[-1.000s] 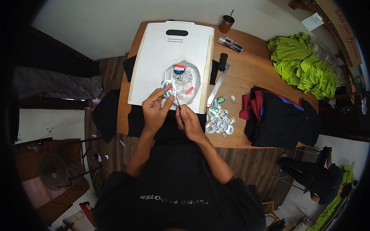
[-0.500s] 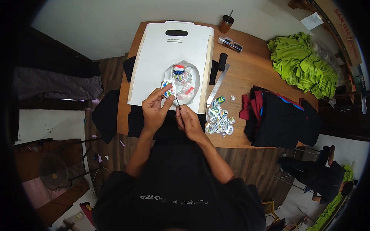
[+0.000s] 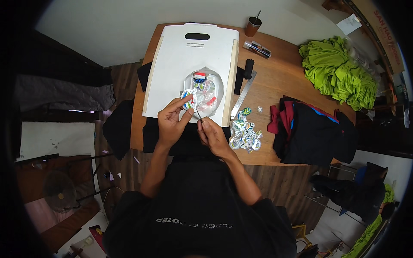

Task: Cutting small printed clothing labels from a sheet using scissors.

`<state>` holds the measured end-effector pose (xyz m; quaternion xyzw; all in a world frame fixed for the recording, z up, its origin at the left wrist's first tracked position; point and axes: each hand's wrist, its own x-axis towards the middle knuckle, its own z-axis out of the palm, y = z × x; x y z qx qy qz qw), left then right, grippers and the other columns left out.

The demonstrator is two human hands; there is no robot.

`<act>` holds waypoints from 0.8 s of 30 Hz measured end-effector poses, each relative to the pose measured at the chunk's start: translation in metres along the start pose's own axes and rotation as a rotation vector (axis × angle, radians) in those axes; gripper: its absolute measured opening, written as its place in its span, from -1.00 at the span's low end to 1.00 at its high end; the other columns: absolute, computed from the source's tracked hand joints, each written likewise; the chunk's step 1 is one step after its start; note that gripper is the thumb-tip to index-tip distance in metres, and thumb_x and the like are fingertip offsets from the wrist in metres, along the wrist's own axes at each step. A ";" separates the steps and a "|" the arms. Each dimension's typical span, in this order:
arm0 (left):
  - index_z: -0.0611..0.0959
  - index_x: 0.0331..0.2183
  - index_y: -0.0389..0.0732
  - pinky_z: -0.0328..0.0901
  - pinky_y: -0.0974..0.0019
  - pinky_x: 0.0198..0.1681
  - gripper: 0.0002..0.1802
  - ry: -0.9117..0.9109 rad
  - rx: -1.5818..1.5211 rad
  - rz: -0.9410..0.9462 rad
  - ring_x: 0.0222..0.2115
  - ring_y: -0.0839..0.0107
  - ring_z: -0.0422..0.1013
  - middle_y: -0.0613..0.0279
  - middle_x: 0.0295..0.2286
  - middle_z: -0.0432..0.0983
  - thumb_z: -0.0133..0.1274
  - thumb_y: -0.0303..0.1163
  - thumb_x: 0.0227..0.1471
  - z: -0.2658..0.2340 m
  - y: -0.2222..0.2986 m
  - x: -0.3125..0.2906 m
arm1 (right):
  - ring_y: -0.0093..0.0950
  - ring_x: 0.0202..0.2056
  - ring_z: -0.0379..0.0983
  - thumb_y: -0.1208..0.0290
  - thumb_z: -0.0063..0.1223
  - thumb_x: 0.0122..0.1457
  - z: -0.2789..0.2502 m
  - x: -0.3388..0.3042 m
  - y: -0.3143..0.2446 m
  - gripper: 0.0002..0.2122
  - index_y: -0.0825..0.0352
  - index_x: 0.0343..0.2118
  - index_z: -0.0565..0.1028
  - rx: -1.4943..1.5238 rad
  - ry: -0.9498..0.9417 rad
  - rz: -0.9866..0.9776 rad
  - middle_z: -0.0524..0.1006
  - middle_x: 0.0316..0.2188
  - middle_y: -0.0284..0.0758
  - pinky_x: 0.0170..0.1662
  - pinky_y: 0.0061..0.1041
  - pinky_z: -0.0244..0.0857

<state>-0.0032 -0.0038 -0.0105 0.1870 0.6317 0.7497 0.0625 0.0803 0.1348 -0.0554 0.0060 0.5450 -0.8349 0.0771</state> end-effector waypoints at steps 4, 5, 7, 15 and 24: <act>0.56 -0.04 -0.41 0.25 0.54 -0.15 -0.57 -0.022 0.010 -0.002 -0.25 0.57 0.36 0.18 -0.27 0.48 0.09 -0.74 -0.03 -0.002 -0.002 0.000 | -0.71 -0.70 -0.03 0.10 -0.37 0.38 -0.001 0.000 0.000 -0.66 0.30 -0.37 0.28 -0.005 -0.011 0.003 0.13 -0.71 -0.51 -0.62 -0.68 -0.10; 0.56 -0.04 -0.41 0.25 0.54 -0.15 -0.57 -0.021 0.010 -0.001 -0.25 0.57 0.36 0.18 -0.27 0.48 0.09 -0.74 -0.03 -0.002 -0.001 0.000 | -0.71 -0.70 -0.03 0.10 -0.37 0.38 -0.001 0.000 0.000 -0.66 0.30 -0.37 0.28 -0.005 -0.012 0.003 0.13 -0.71 -0.51 -0.62 -0.68 -0.10; 0.56 -0.05 -0.40 0.25 0.54 -0.15 -0.57 -0.029 -0.001 -0.013 -0.25 0.57 0.36 0.17 -0.26 0.48 0.09 -0.75 -0.04 -0.002 0.000 0.000 | -0.71 -0.69 -0.03 0.10 -0.37 0.38 -0.001 -0.001 0.000 -0.65 0.29 -0.37 0.28 0.009 -0.006 0.027 0.13 -0.71 -0.51 -0.62 -0.68 -0.11; 0.51 -0.04 -0.49 0.27 0.49 -0.06 -0.57 -0.063 0.014 -0.017 -0.17 0.50 0.40 0.13 -0.23 0.47 0.05 -0.78 -0.02 -0.006 -0.003 0.001 | -0.71 -0.69 -0.03 0.09 -0.36 0.38 0.001 -0.001 0.000 -0.65 0.29 -0.38 0.27 0.017 -0.004 0.028 0.13 -0.71 -0.52 -0.61 -0.67 -0.11; 0.52 -0.04 -0.48 0.27 0.47 -0.03 -0.57 -0.070 0.012 -0.033 -0.15 0.48 0.40 0.11 -0.21 0.48 0.05 -0.78 -0.01 -0.008 -0.005 0.000 | -0.71 -0.69 -0.03 0.10 -0.37 0.38 0.000 -0.001 0.003 -0.66 0.29 -0.38 0.27 0.024 -0.007 0.031 0.13 -0.71 -0.51 -0.62 -0.68 -0.11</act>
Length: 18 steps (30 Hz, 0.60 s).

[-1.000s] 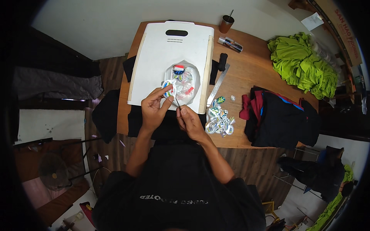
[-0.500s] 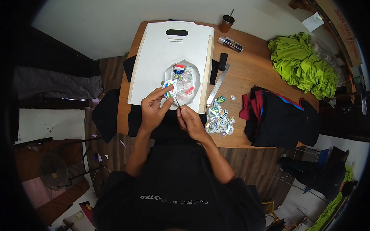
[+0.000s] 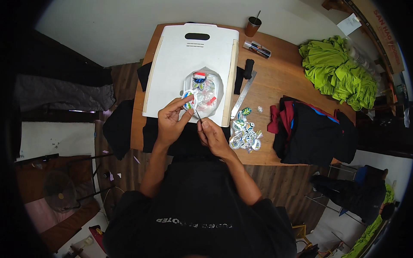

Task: Cutting small printed clothing labels from a sheet using scissors.

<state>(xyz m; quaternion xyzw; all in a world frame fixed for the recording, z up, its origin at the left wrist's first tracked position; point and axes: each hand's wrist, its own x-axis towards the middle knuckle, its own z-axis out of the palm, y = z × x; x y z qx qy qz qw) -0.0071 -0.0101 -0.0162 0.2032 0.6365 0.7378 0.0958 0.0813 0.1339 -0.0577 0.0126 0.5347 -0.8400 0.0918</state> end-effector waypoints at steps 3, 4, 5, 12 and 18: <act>0.52 -0.04 -0.48 0.27 0.46 -0.03 -0.58 -0.013 0.004 -0.005 -0.15 0.48 0.40 0.11 -0.21 0.48 0.05 -0.78 -0.01 -0.002 0.000 0.000 | -0.71 -0.70 -0.04 0.10 -0.37 0.39 0.000 0.000 0.000 -0.66 0.29 -0.38 0.27 -0.004 -0.001 -0.008 0.12 -0.71 -0.51 -0.62 -0.68 -0.11; 0.52 -0.04 -0.47 0.27 0.46 -0.02 -0.58 -0.020 0.008 -0.007 -0.15 0.49 0.40 0.12 -0.22 0.48 0.05 -0.78 -0.01 -0.002 0.000 0.000 | -0.71 -0.70 -0.04 0.10 -0.37 0.39 0.001 -0.001 0.000 -0.66 0.29 -0.38 0.27 -0.008 -0.002 -0.011 0.12 -0.71 -0.51 -0.62 -0.68 -0.11; 0.52 -0.04 -0.47 0.27 0.46 -0.02 -0.58 -0.019 0.008 -0.006 -0.15 0.49 0.40 0.12 -0.22 0.48 0.05 -0.78 -0.01 -0.002 0.000 0.001 | -0.71 -0.70 -0.04 0.10 -0.37 0.39 0.000 -0.001 -0.001 -0.66 0.29 -0.38 0.27 -0.009 -0.003 -0.010 0.12 -0.71 -0.51 -0.62 -0.68 -0.11; 0.54 -0.04 -0.42 0.25 0.47 -0.07 -0.56 -0.024 -0.003 -0.008 -0.19 0.52 0.37 0.15 -0.24 0.48 0.07 -0.77 -0.03 -0.002 0.004 0.003 | -0.71 -0.71 -0.05 0.11 -0.38 0.39 -0.002 0.000 0.000 -0.66 0.29 -0.38 0.27 -0.012 -0.019 0.004 0.11 -0.74 -0.52 -0.63 -0.68 -0.12; 0.53 -0.04 -0.45 0.24 0.44 -0.01 -0.57 -0.037 -0.001 -0.015 -0.16 0.49 0.38 0.12 -0.23 0.48 0.07 -0.77 -0.02 -0.001 0.005 0.002 | -0.71 -0.71 -0.04 0.12 -0.38 0.39 -0.003 -0.001 0.000 -0.67 0.29 -0.38 0.27 -0.012 -0.011 0.010 0.12 -0.73 -0.52 -0.63 -0.68 -0.12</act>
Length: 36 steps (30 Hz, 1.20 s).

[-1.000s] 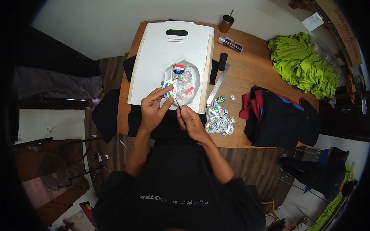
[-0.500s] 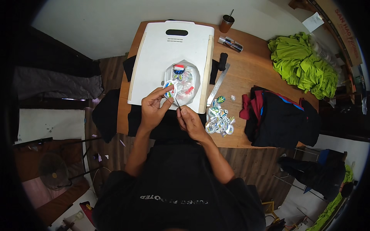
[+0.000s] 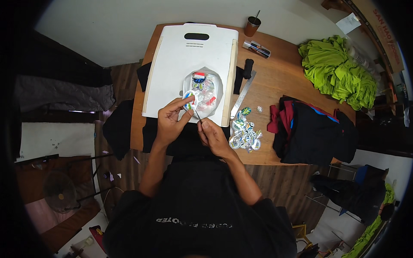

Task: Cutting small printed clothing labels from a sheet using scissors.

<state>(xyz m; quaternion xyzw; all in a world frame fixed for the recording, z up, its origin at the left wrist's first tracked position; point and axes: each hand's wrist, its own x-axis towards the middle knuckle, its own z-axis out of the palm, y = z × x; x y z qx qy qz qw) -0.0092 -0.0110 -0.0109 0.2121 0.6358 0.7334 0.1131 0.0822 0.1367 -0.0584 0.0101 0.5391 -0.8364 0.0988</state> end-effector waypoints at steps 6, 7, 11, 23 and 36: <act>0.53 -0.04 -0.45 0.24 0.44 -0.01 -0.57 0.000 -0.001 0.005 -0.17 0.50 0.38 0.12 -0.23 0.48 0.06 -0.78 -0.02 0.001 0.000 0.001 | -0.72 -0.70 -0.04 0.12 -0.37 0.39 -0.001 0.000 0.001 -0.67 0.28 -0.38 0.26 0.008 0.000 0.000 0.12 -0.72 -0.52 -0.62 -0.68 -0.11; 0.53 -0.04 -0.45 0.24 0.44 -0.01 -0.57 -0.001 0.003 0.003 -0.17 0.50 0.38 0.12 -0.23 0.48 0.06 -0.78 -0.03 0.001 0.001 0.001 | -0.72 -0.70 -0.04 0.12 -0.37 0.39 -0.001 0.000 0.002 -0.67 0.28 -0.38 0.27 0.007 0.001 -0.001 0.12 -0.72 -0.52 -0.62 -0.68 -0.11; 0.53 -0.04 -0.45 0.25 0.44 -0.01 -0.57 0.001 -0.011 0.009 -0.17 0.50 0.38 0.12 -0.23 0.48 0.06 -0.78 -0.03 0.001 0.002 0.001 | -0.72 -0.70 -0.04 0.12 -0.37 0.39 -0.002 0.000 0.001 -0.67 0.28 -0.38 0.26 0.020 -0.015 0.013 0.12 -0.72 -0.52 -0.62 -0.68 -0.11; 0.55 -0.04 -0.41 0.26 0.46 -0.03 -0.55 0.002 -0.022 0.002 -0.15 0.48 0.38 0.11 -0.17 0.47 0.06 -0.76 -0.04 0.000 0.000 0.000 | -0.71 -0.70 -0.04 0.10 -0.37 0.39 0.003 0.000 0.001 -0.66 0.28 -0.38 0.26 0.027 0.002 0.004 0.12 -0.72 -0.52 -0.63 -0.68 -0.12; 0.52 -0.04 -0.46 0.28 0.45 -0.05 -0.57 0.008 -0.042 0.000 -0.17 0.49 0.38 0.12 -0.22 0.48 0.06 -0.77 -0.02 0.002 -0.001 0.000 | -0.69 -0.75 -0.03 0.09 -0.48 0.40 0.004 -0.001 -0.001 -0.63 0.31 -0.32 0.28 0.116 -0.011 0.044 0.13 -0.77 -0.50 -0.66 -0.68 -0.10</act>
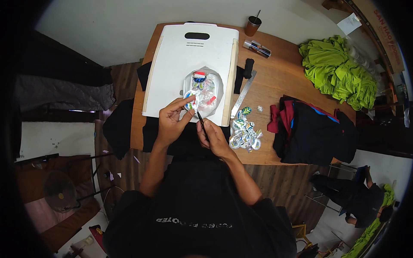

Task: Cutting small printed clothing labels from a sheet using scissors.

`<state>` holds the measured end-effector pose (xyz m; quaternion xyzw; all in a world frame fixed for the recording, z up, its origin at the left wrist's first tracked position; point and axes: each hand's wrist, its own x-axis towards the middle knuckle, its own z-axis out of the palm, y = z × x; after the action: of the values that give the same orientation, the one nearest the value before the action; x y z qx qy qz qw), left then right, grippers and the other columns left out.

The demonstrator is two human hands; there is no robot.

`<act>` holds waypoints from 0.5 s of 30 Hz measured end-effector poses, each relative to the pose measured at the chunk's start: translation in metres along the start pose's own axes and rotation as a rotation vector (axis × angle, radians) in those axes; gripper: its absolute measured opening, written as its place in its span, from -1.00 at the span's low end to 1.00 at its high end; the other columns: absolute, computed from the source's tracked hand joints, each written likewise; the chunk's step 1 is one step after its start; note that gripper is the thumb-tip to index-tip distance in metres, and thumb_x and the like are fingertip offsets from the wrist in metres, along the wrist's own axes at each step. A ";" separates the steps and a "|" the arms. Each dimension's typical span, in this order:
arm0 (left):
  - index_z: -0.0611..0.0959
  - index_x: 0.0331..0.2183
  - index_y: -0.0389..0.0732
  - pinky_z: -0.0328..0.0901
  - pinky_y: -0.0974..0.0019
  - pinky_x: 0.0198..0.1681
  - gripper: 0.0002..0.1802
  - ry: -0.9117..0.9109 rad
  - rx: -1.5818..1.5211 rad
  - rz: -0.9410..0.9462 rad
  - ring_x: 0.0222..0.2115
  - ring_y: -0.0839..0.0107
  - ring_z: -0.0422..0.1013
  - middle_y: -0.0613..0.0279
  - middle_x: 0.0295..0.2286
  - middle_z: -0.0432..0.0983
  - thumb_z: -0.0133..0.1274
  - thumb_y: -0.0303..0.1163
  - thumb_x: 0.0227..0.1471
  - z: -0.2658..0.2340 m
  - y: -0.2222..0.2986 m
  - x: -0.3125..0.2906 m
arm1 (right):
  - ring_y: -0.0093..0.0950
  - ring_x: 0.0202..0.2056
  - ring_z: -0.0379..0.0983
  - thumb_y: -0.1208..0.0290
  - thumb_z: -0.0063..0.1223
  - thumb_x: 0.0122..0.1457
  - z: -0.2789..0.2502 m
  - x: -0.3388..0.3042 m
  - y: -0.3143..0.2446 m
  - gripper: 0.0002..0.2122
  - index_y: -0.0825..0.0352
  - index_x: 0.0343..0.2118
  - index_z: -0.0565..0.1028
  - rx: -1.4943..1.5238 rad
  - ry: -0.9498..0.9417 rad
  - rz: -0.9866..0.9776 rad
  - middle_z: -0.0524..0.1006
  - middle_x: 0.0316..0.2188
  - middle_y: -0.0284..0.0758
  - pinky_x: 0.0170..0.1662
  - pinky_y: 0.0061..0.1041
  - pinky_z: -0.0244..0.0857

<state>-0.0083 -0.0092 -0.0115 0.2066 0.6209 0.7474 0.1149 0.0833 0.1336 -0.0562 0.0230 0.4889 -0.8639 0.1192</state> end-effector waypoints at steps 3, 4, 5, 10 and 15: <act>0.52 -0.03 -0.46 0.28 0.46 -0.05 -0.57 0.004 -0.001 0.003 -0.17 0.50 0.38 0.12 -0.22 0.47 0.06 -0.78 -0.02 0.000 -0.001 0.000 | -0.69 -0.75 -0.03 0.09 -0.48 0.40 -0.002 0.001 0.003 -0.63 0.31 -0.32 0.28 -0.010 -0.005 -0.014 0.13 -0.77 -0.50 -0.66 -0.68 -0.09; 0.52 -0.03 -0.46 0.28 0.46 -0.05 -0.57 0.005 0.001 0.002 -0.17 0.50 0.38 0.12 -0.22 0.47 0.06 -0.78 -0.02 0.000 -0.002 0.000 | -0.70 -0.75 -0.03 0.09 -0.48 0.40 -0.003 0.001 0.004 -0.63 0.31 -0.32 0.28 -0.010 -0.004 -0.019 0.13 -0.77 -0.50 -0.66 -0.68 -0.09; 0.52 -0.03 -0.46 0.28 0.46 -0.05 -0.57 0.004 0.001 0.002 -0.17 0.50 0.38 0.12 -0.22 0.47 0.06 -0.78 -0.02 -0.001 -0.002 0.000 | -0.70 -0.75 -0.03 0.09 -0.48 0.40 -0.003 0.001 0.004 -0.63 0.31 -0.32 0.28 -0.009 -0.003 -0.019 0.13 -0.77 -0.50 -0.66 -0.68 -0.09; 0.52 -0.03 -0.46 0.28 0.46 -0.05 -0.57 0.014 0.026 -0.011 -0.18 0.50 0.39 0.13 -0.23 0.47 0.06 -0.77 -0.01 -0.002 -0.004 -0.001 | -0.71 -0.74 -0.04 0.10 -0.44 0.39 -0.001 0.001 0.005 -0.63 0.31 -0.34 0.29 -0.067 0.018 -0.031 0.13 -0.76 -0.51 -0.66 -0.68 -0.11; 0.52 -0.03 -0.46 0.28 0.47 -0.05 -0.57 0.009 0.031 -0.001 -0.18 0.50 0.39 0.14 -0.24 0.48 0.06 -0.77 -0.01 -0.001 -0.003 0.001 | -0.71 -0.74 -0.04 0.10 -0.42 0.39 -0.003 0.002 0.007 -0.64 0.31 -0.35 0.29 -0.073 0.021 -0.052 0.13 -0.75 -0.52 -0.66 -0.68 -0.12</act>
<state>-0.0095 -0.0093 -0.0143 0.2047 0.6330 0.7386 0.1090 0.0827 0.1322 -0.0637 0.0151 0.5217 -0.8480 0.0923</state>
